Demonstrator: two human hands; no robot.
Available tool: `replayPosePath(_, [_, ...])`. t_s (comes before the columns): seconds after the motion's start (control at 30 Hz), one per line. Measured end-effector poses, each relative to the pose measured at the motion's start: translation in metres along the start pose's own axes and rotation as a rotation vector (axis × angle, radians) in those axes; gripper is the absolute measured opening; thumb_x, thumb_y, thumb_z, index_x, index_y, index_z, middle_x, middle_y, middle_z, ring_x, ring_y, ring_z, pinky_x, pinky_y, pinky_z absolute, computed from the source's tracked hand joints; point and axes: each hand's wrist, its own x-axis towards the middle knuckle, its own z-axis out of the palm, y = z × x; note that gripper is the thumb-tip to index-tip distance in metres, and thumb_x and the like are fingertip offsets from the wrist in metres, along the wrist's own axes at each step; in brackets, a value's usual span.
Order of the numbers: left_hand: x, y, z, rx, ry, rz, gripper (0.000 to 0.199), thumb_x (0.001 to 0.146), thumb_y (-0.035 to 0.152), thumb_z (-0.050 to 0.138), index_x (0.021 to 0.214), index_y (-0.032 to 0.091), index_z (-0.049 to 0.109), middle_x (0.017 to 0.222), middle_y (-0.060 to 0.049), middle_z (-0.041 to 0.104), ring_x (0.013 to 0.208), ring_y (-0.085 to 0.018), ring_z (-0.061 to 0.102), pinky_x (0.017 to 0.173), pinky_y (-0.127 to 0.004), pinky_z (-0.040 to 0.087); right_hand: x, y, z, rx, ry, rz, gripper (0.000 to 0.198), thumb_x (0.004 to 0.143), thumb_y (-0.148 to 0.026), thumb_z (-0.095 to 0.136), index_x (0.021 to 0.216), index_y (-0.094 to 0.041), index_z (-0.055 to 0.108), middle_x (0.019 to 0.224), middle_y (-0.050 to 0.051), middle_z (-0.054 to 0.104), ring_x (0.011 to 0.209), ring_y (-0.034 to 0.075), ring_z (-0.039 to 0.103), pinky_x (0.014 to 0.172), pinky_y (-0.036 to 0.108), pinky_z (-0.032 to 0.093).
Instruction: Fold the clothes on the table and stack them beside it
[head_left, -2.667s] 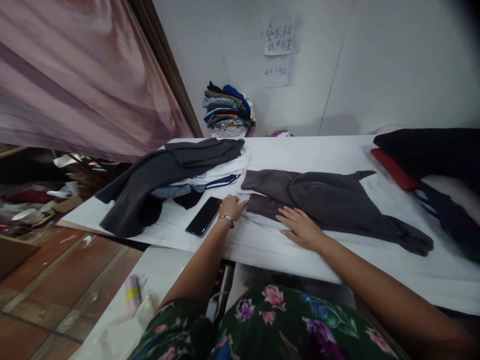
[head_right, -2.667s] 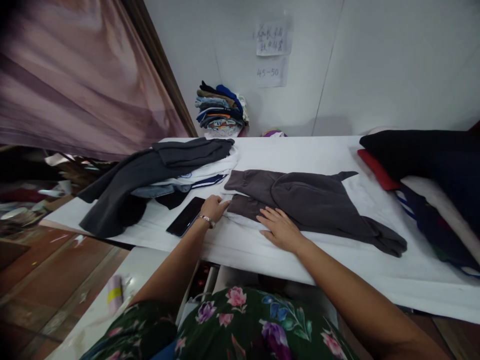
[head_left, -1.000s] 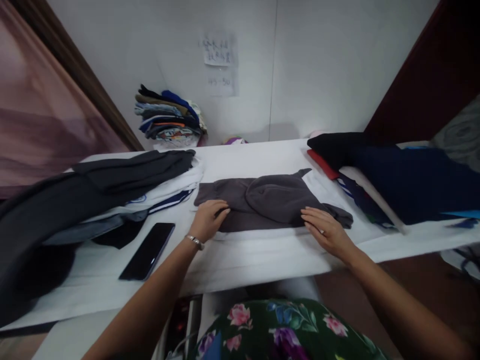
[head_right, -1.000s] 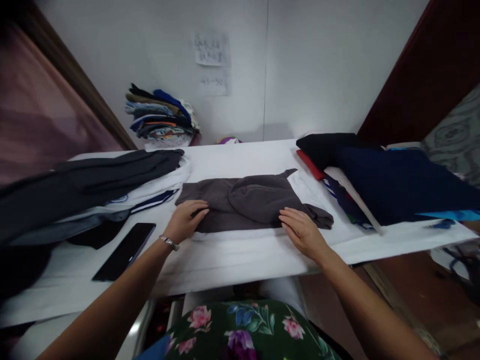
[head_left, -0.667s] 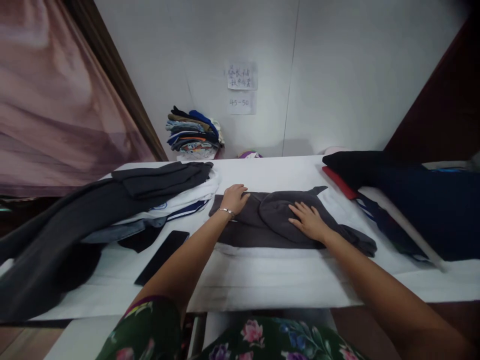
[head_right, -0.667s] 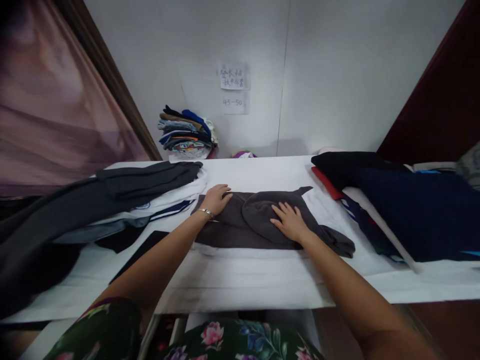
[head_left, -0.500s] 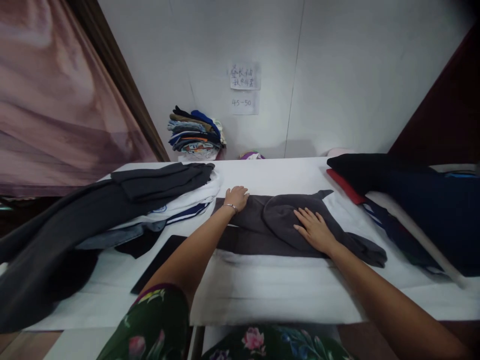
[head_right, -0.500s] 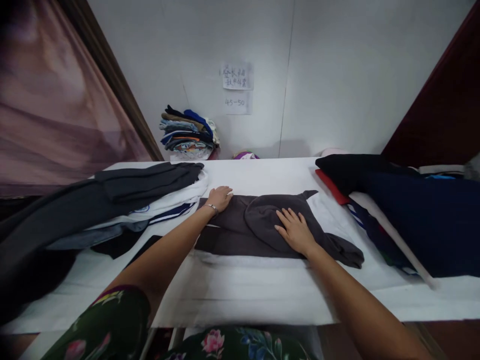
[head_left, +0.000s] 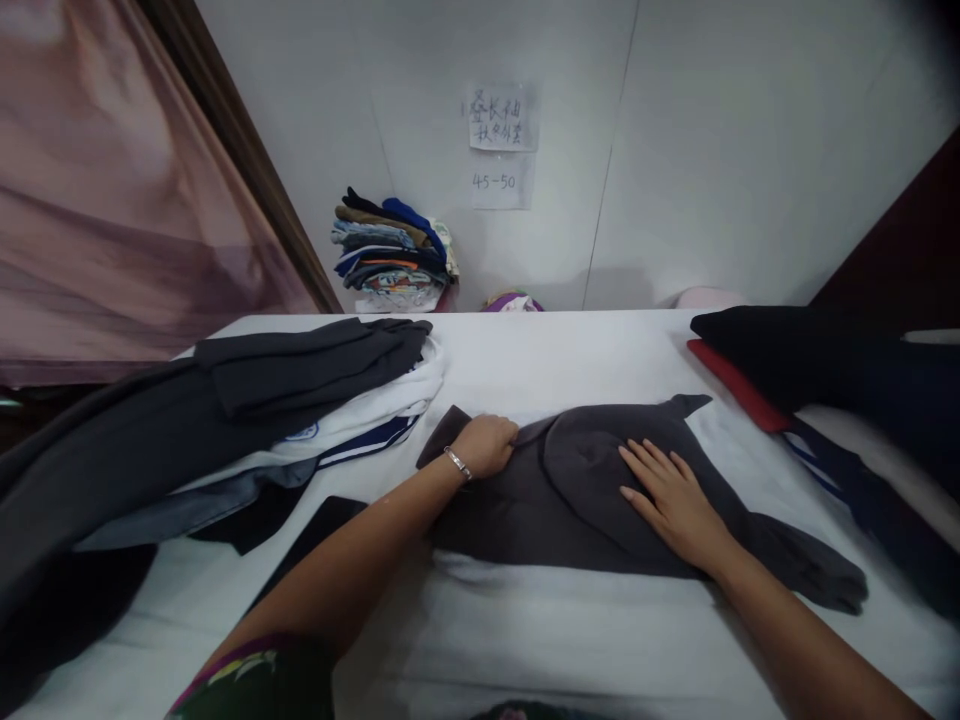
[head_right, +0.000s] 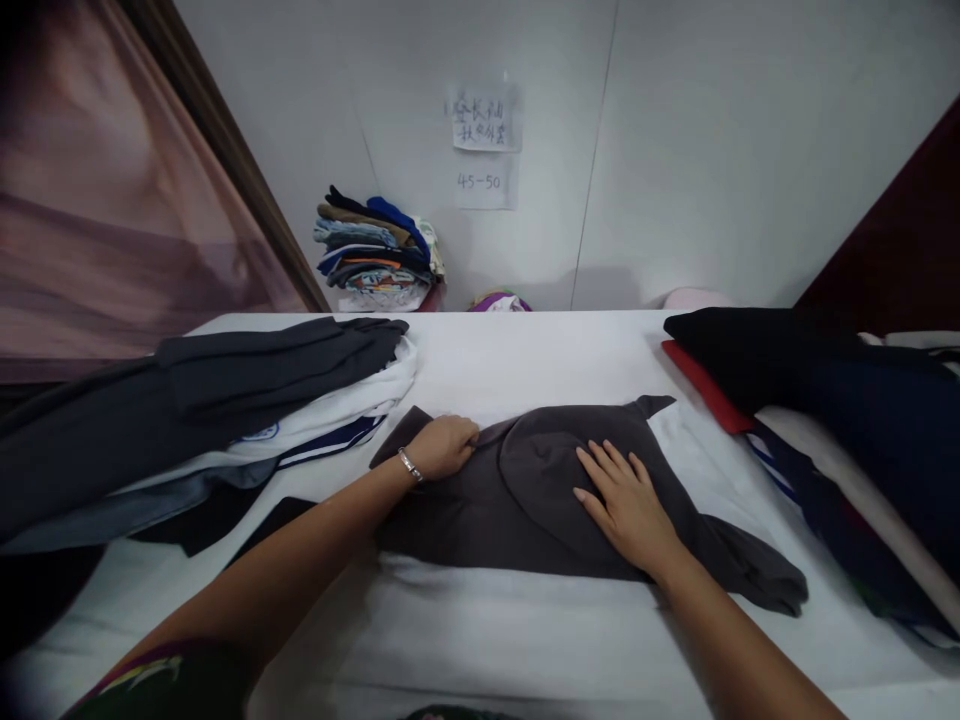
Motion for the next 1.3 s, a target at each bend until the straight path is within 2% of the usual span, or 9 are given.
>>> replayPosePath(0.2, [0.003, -0.008, -0.001, -0.036, 0.045, -0.001, 0.016, 0.084, 0.030, 0.053, 0.091, 0.019, 0.062, 0.098, -0.010, 0.067, 0.095, -0.025, 0.061, 0.082, -0.036, 0.044, 0.000, 0.001, -0.001, -0.004, -0.007, -0.005, 0.057, 0.094, -0.051, 0.037, 0.147, -0.030, 0.028, 0.150, 0.004, 0.036, 0.140, 0.026, 0.027, 0.111, 0.054, 0.027])
replayPosePath(0.3, [0.010, -0.021, -0.005, -0.054, 0.018, -0.175, 0.031, 0.090, 0.043, 0.046, 0.100, 0.018, 0.062, 0.098, -0.011, 0.069, 0.094, -0.026, 0.063, 0.080, -0.036, 0.046, -0.001, 0.000, -0.002, -0.002, -0.011, 0.002, 0.058, 0.094, -0.051, 0.037, 0.147, -0.030, 0.027, 0.151, 0.003, 0.035, 0.140, 0.026, 0.027, 0.111, 0.054, 0.026])
replayPosePath(0.4, [0.024, -0.036, -0.009, -0.017, -0.110, -0.394, 0.034, 0.092, 0.040, 0.041, 0.105, 0.018, 0.063, 0.101, -0.014, 0.070, 0.096, -0.027, 0.065, 0.077, -0.036, 0.047, -0.001, 0.001, -0.002, -0.002, -0.010, 0.006, 0.058, 0.094, -0.051, 0.037, 0.147, -0.030, 0.028, 0.150, 0.003, 0.036, 0.140, 0.026, 0.027, 0.111, 0.054, 0.026])
replayPosePath(0.5, [0.038, -0.041, -0.009, 0.011, -0.190, -0.437, 0.031, 0.088, 0.033, 0.047, 0.106, 0.016, 0.065, 0.108, -0.017, 0.068, 0.102, -0.028, 0.063, 0.080, -0.036, 0.048, -0.001, 0.000, -0.002, 0.007, -0.004, 0.013, 0.057, 0.094, -0.052, 0.037, 0.147, -0.030, 0.029, 0.150, 0.004, 0.037, 0.140, 0.026, 0.028, 0.111, 0.054, 0.026])
replayPosePath(0.6, [0.041, -0.037, -0.008, 0.024, -0.179, -0.447, 0.033, 0.087, 0.031, 0.047, 0.111, 0.016, 0.064, 0.109, -0.018, 0.068, 0.101, -0.029, 0.064, 0.080, -0.037, 0.048, 0.001, -0.001, -0.004, 0.024, 0.004, 0.022, 0.057, 0.094, -0.052, 0.036, 0.146, -0.030, 0.031, 0.149, 0.004, 0.038, 0.139, 0.026, 0.029, 0.111, 0.054, 0.026])
replayPosePath(0.8, [0.020, -0.052, -0.015, 0.065, -0.097, -0.509, 0.039, 0.083, 0.042, 0.050, 0.108, 0.017, 0.065, 0.119, -0.018, 0.064, 0.112, -0.033, 0.057, 0.086, -0.039, 0.046, 0.004, -0.007, -0.010, 0.048, -0.011, 0.041, 0.055, 0.095, -0.051, 0.033, 0.145, -0.029, 0.034, 0.149, 0.005, 0.039, 0.139, 0.026, 0.029, 0.111, 0.053, 0.025])
replayPosePath(0.93, [0.004, -0.086, -0.014, -0.140, -0.122, -0.610, 0.049, 0.083, 0.055, 0.042, 0.104, 0.018, 0.067, 0.115, -0.013, 0.067, 0.107, -0.030, 0.060, 0.087, -0.036, 0.045, 0.006, -0.009, -0.014, 0.051, -0.041, 0.060, 0.055, 0.095, -0.051, 0.032, 0.145, -0.027, 0.035, 0.149, 0.006, 0.037, 0.140, 0.026, 0.027, 0.111, 0.054, 0.024])
replayPosePath(1.1, [-0.023, -0.109, -0.012, -0.284, -0.028, -0.732, 0.064, 0.083, 0.061, 0.040, 0.117, 0.011, 0.061, 0.122, -0.015, 0.064, 0.113, -0.030, 0.058, 0.092, -0.035, 0.043, 0.012, -0.015, -0.028, 0.117, -0.129, 0.114, 0.059, 0.095, -0.055, 0.030, 0.145, -0.024, 0.035, 0.151, 0.010, 0.033, 0.141, 0.028, 0.023, 0.112, 0.056, 0.020])
replayPosePath(1.3, [-0.055, -0.099, -0.010, -0.277, 0.132, -0.826, 0.073, 0.082, 0.060, 0.045, 0.129, 0.005, 0.051, 0.131, -0.022, 0.056, 0.121, -0.033, 0.052, 0.097, -0.038, 0.042, 0.032, -0.048, -0.055, 0.162, 0.064, 0.101, 0.060, 0.095, -0.055, 0.028, 0.146, -0.025, 0.032, 0.156, 0.009, 0.022, 0.144, 0.025, 0.014, 0.114, 0.055, 0.013])
